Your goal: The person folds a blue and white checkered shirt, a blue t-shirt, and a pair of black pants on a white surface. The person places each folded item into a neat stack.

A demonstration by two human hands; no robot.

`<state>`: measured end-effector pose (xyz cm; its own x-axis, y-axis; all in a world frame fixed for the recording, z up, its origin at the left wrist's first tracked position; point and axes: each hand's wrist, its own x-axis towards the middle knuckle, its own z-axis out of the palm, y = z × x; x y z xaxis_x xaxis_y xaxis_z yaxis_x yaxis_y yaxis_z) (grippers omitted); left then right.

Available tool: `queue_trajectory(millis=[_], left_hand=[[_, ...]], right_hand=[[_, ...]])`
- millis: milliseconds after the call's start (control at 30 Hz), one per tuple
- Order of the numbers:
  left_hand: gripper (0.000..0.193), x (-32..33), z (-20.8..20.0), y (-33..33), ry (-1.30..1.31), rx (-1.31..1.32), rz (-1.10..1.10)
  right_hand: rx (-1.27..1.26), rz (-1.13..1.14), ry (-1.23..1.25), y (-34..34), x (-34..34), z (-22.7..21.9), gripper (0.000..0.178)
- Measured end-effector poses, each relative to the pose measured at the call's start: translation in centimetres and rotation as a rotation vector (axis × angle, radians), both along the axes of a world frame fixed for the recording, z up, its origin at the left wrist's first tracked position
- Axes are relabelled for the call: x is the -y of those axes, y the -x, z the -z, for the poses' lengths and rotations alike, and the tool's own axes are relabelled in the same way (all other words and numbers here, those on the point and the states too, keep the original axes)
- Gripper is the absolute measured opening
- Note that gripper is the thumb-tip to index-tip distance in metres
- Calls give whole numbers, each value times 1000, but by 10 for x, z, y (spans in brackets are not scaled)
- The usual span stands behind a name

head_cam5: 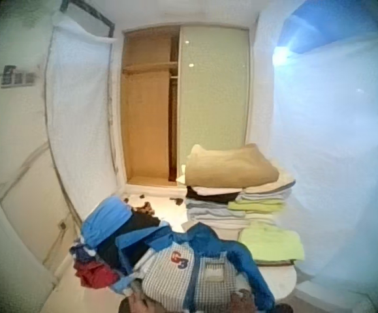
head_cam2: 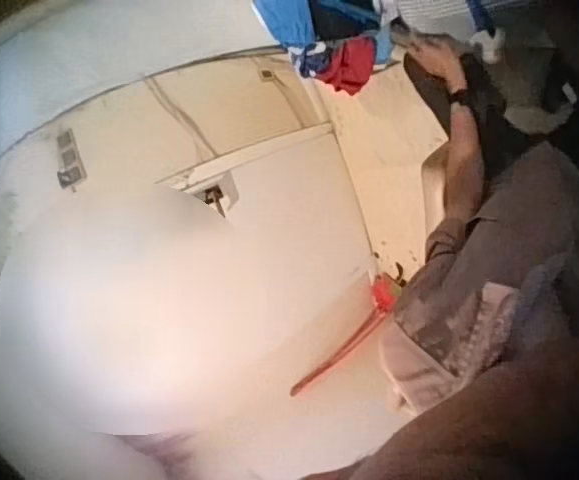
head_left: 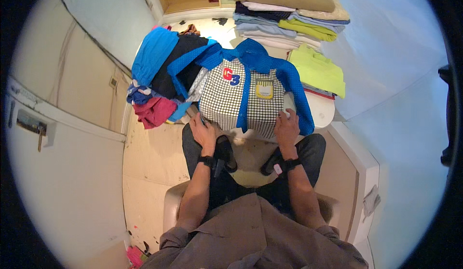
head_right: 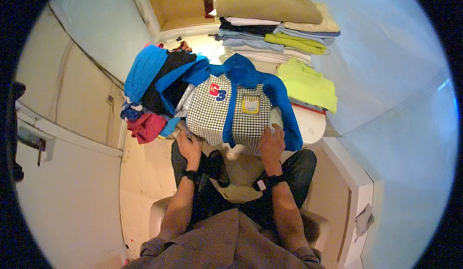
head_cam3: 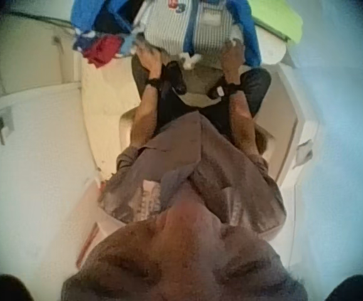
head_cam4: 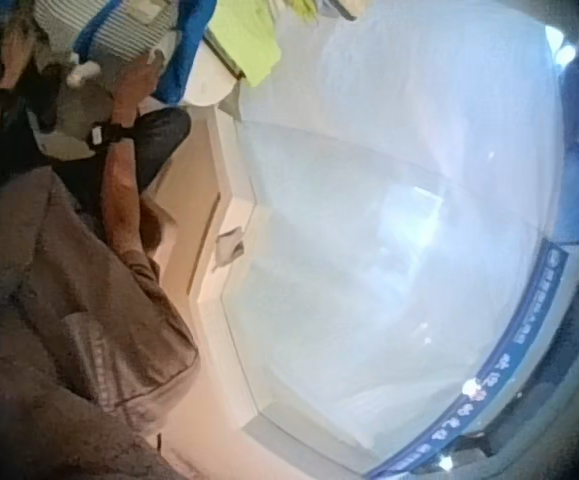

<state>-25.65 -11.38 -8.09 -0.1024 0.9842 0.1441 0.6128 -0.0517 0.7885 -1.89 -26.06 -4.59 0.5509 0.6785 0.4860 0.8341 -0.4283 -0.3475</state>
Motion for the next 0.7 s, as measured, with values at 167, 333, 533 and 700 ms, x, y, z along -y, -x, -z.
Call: queue_trajectory(millis=[167,333,533,700], left_hand=[[34,-7,-21,-33,-489,-109,375],[36,-31,-35,-78,-422,-489,686],[45,-34,-17,-77,-386,-666,623],[45,-24,-14,-72,-439,-660,621]], right_hand=[[125,-231,36,34,-41,-19,38],[106,-346,197,42,-65,4,55],[94,-315,243,35,-51,2,61],[114,-324,179,32,-46,9,69]])
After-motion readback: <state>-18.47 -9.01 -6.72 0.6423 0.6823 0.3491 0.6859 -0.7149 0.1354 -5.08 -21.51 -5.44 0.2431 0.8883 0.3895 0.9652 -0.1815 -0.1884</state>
